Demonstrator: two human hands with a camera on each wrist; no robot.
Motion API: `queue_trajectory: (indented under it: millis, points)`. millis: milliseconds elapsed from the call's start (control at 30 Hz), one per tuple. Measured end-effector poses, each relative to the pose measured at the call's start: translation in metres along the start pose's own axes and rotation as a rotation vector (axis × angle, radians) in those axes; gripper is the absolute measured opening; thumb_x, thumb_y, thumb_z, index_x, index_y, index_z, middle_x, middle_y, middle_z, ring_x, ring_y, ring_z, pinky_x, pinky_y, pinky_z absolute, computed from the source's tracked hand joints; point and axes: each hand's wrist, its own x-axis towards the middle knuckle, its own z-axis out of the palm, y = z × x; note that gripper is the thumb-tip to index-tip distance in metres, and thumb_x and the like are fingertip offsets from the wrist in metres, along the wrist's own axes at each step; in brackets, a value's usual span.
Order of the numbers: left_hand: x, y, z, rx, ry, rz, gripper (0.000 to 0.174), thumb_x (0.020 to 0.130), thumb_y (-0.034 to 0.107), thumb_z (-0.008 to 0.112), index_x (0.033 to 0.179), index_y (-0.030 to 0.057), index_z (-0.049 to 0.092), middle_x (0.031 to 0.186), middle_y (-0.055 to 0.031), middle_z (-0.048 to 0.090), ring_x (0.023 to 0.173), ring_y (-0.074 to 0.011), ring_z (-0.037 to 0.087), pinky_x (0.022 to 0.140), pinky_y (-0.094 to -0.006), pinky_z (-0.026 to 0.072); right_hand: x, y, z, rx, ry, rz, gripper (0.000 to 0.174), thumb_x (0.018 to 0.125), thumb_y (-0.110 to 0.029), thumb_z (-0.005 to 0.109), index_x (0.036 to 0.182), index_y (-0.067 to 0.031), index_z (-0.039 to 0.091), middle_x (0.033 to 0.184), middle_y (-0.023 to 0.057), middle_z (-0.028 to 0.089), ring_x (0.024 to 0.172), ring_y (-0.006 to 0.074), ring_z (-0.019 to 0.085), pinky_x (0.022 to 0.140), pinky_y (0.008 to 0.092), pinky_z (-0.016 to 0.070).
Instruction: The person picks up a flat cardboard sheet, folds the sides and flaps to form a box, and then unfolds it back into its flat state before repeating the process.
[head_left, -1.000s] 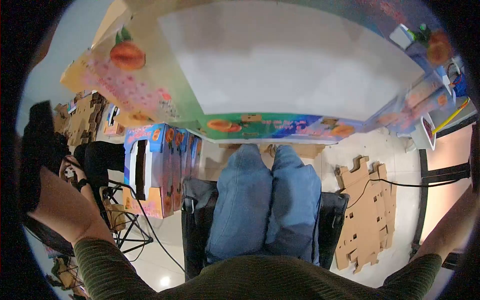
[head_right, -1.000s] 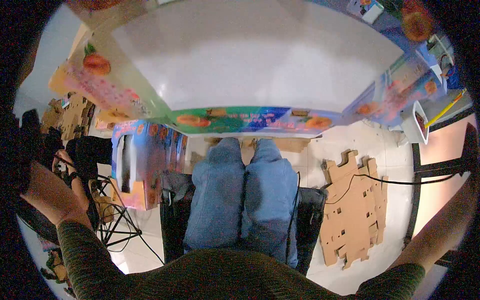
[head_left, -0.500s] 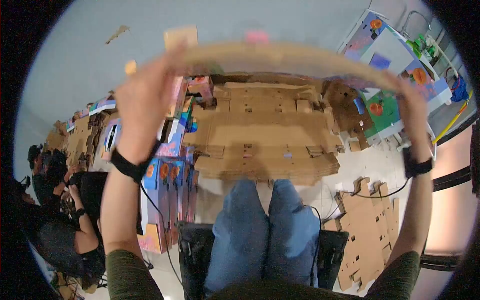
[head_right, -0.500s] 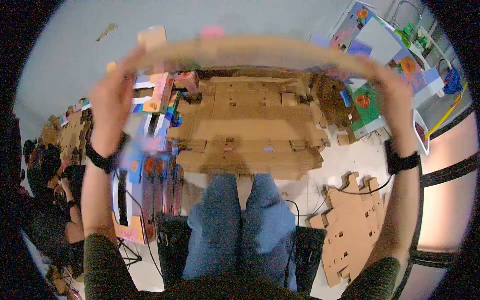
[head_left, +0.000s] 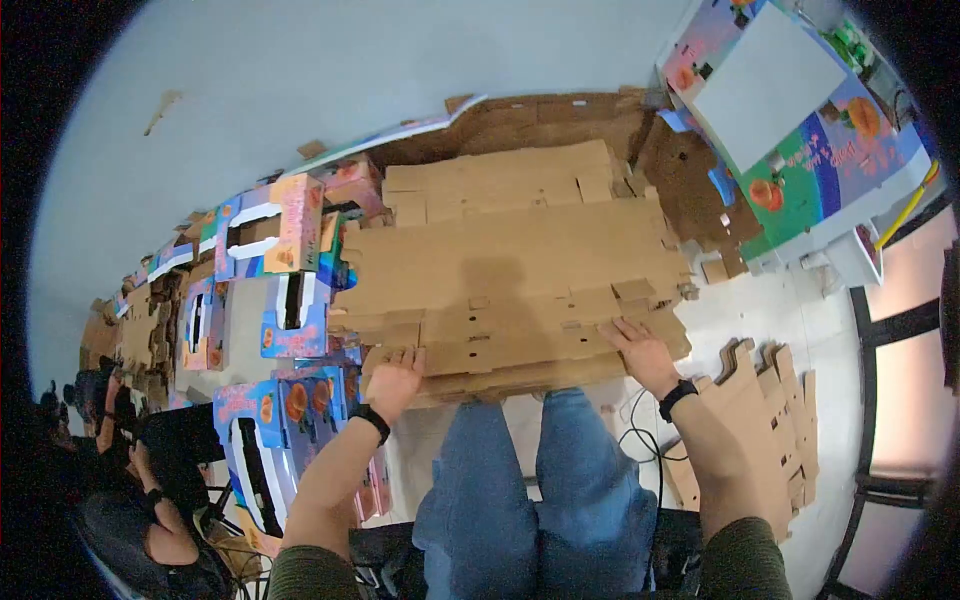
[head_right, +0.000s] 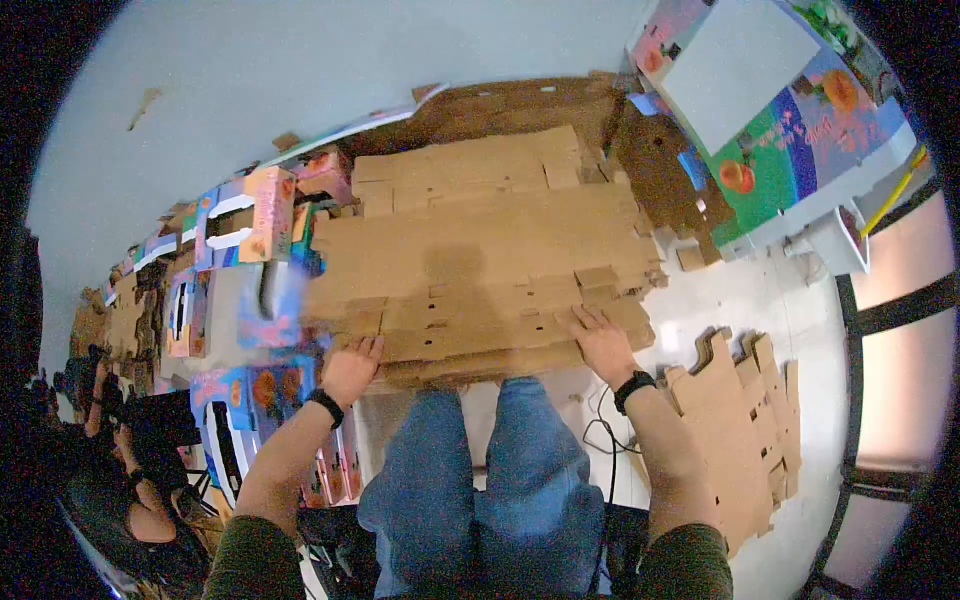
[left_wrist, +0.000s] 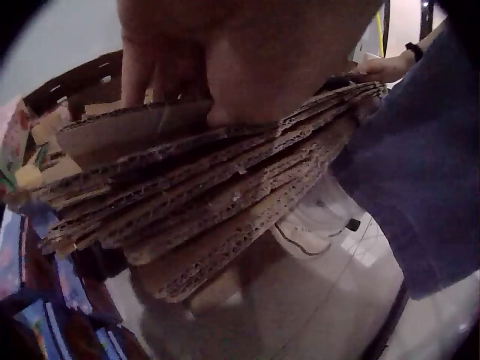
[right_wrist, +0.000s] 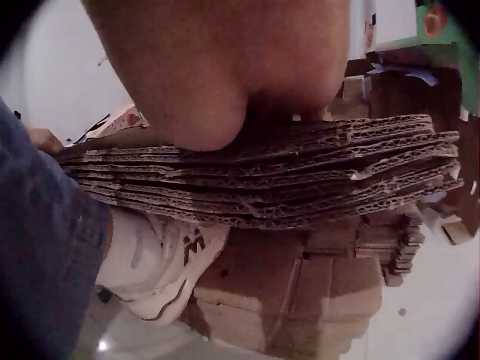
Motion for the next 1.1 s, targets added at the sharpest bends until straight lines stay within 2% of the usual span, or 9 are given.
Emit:
queue_trajectory:
  millis: [67,100,200,400,633,833,933,1067,1100]
  points:
    - [-0.009,0.000,-0.003,0.045,0.131,0.025,0.050,0.091,0.015,0.056,0.139,0.0003,0.053,0.132,-0.0175,0.064,0.115,-0.0294,0.066,0.091,-0.0382,0.0570,-0.001,-0.003,-0.002,-0.001,0.014,0.001,0.060,0.090,-0.010,0.060,0.148,-0.0232,0.052,0.147,0.0159,0.056,0.136,0.0327,0.053,0.114,0.0461,0.0424]
    - [-0.013,0.005,-0.024,-0.018,0.040,-0.009,0.048,0.092,0.013,0.055,0.138,-0.0005,0.054,0.131,-0.0179,0.065,0.115,-0.0301,0.066,0.093,-0.0377,0.0573,-0.003,-0.004,-0.002,0.008,0.000,0.010,0.059,0.091,-0.010,0.057,0.148,-0.0237,0.051,0.148,0.0160,0.055,0.136,0.0330,0.052,0.114,0.0470,0.0417]
    - [-0.014,0.001,-0.014,0.026,0.094,0.025,0.050,0.098,0.017,0.048,0.147,0.0039,0.049,0.144,-0.0199,0.058,0.116,-0.0297,0.067,0.098,-0.0433,0.0521,-0.009,-0.006,-0.010,-0.030,-0.061,0.019,0.061,0.092,-0.010,0.055,0.151,-0.0245,0.047,0.150,0.0160,0.053,0.138,0.0337,0.051,0.114,0.0480,0.0409]
    - [-0.025,0.002,-0.017,-0.109,0.017,0.030,0.052,0.096,0.015,0.048,0.146,0.0018,0.048,0.145,-0.0194,0.058,0.122,-0.0319,0.064,0.107,-0.0458,0.0435,-0.017,-0.009,-0.026,0.028,-0.194,0.024,0.064,0.091,-0.010,0.056,0.153,-0.0221,0.044,0.155,0.0163,0.047,0.138,0.0347,0.050,0.114,0.0490,0.0410]
    - [-0.035,0.016,-0.044,-0.180,-0.158,0.029,0.073,0.090,0.021,0.055,0.153,-0.0063,0.033,0.159,-0.0258,0.036,0.146,-0.0368,0.038,0.115,-0.0578,0.0323,-0.029,-0.009,-0.029,0.076,-0.219,-0.015,0.071,0.087,-0.020,0.064,0.154,-0.0181,0.041,0.156,0.0211,0.042,0.145,0.0382,0.039,0.119,0.0537,0.0315]
    - [-0.029,0.030,-0.006,-0.278,-0.160,-0.039,0.075,0.095,0.023,0.050,0.157,-0.0084,0.021,0.168,-0.0265,0.015,0.156,-0.0385,0.017,0.121,-0.0621,0.0222,-0.042,-0.024,-0.011,-0.017,-0.304,0.027,0.106,0.076,-0.039,0.076,0.162,-0.0135,0.020,0.165,0.0264,0.020,0.154,0.0426,0.016,0.122,0.0628,0.0154]
    - [-0.024,0.029,-0.008,-0.278,-0.211,-0.034,0.069,0.096,0.015,0.045,0.156,-0.0106,0.021,0.166,-0.0290,0.015,0.155,-0.0422,0.018,0.122,-0.0600,0.0233,-0.040,-0.024,-0.012,-0.062,-0.329,0.015,0.103,0.077,-0.036,0.073,0.162,-0.0109,0.019,0.165,0.0278,0.016,0.153,0.0452,0.018,0.122,0.0626,0.0173]
    - [-0.025,0.012,-0.025,-0.329,-0.178,-0.053,0.069,0.098,0.031,0.051,0.156,-0.0010,0.031,0.166,-0.0189,0.027,0.151,-0.0342,0.031,0.118,-0.0601,0.0278,-0.031,-0.016,-0.026,-0.083,-0.457,0.018,0.103,0.080,-0.042,0.073,0.163,-0.0135,0.019,0.168,0.0252,0.015,0.155,0.0405,0.016,0.122,0.0610,0.0183]
    - [-0.027,0.004,-0.040,-0.243,-0.165,-0.087,0.075,0.095,0.040,0.059,0.157,0.0057,0.033,0.157,-0.0177,0.044,0.141,-0.0322,0.047,0.113,-0.0546,0.0378,-0.026,-0.013,-0.034,-0.033,-0.511,0.059,0.096,0.083,-0.039,0.071,0.163,-0.0135,0.022,0.168,0.0243,0.015,0.155,0.0413,0.017,0.121,0.0615,0.0203]
